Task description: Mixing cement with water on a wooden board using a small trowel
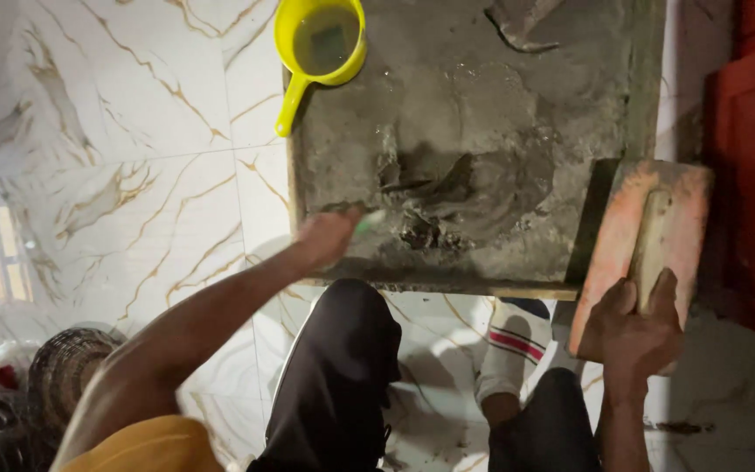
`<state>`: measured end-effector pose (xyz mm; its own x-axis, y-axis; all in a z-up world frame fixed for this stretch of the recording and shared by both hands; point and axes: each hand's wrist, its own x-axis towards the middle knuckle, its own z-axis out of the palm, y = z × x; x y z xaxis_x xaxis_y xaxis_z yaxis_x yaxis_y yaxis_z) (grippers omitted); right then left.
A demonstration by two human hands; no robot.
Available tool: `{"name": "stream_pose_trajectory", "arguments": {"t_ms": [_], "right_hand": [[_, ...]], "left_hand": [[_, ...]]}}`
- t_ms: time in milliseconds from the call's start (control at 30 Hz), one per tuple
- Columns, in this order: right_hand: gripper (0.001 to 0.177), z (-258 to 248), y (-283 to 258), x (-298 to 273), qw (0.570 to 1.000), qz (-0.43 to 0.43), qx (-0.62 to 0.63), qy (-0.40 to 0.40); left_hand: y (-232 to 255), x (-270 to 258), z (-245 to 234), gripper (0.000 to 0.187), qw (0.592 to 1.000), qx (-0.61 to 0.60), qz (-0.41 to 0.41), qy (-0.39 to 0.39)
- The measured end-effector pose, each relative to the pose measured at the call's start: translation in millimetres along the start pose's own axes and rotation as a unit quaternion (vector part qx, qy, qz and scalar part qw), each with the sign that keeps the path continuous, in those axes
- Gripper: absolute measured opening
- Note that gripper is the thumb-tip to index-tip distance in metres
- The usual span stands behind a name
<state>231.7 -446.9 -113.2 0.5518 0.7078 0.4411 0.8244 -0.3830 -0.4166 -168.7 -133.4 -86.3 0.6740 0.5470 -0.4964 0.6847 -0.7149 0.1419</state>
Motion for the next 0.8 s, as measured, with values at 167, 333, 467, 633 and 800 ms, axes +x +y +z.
{"name": "stream_pose_trajectory", "arguments": {"t_ms": [167, 333, 467, 633, 800], "right_hand": [[0.044, -17.8, -19.0, 10.6, 0.992, 0.063, -0.082, -0.071], [0.050, -4.9, -11.2, 8.5, 0.992, 0.024, -0.117, -0.025], [0.055, -13.8, -31.7, 19.2, 0.991, 0.009, -0.133, -0.014], [0.057, -12.3, -21.9, 10.2, 0.994, 0.064, -0.054, -0.066], [0.048, -19.3, -24.2, 13.5, 0.991, 0.056, -0.094, -0.075]], "left_hand": [[-42.3, -49.0, -2.6, 0.060, 0.984, -0.114, -0.114, 0.074], [-55.0, -21.9, 137.3, 0.013, 0.959, 0.138, 0.248, -0.014], [2.1, 38.9, 122.4, 0.019, 0.928, 0.038, 0.334, 0.158], [48.0, 55.7, 10.6, 0.030, 0.752, -0.624, -0.103, -0.188], [78.9, 50.3, -2.9, 0.029, 0.976, -0.184, -0.096, -0.071]]}}
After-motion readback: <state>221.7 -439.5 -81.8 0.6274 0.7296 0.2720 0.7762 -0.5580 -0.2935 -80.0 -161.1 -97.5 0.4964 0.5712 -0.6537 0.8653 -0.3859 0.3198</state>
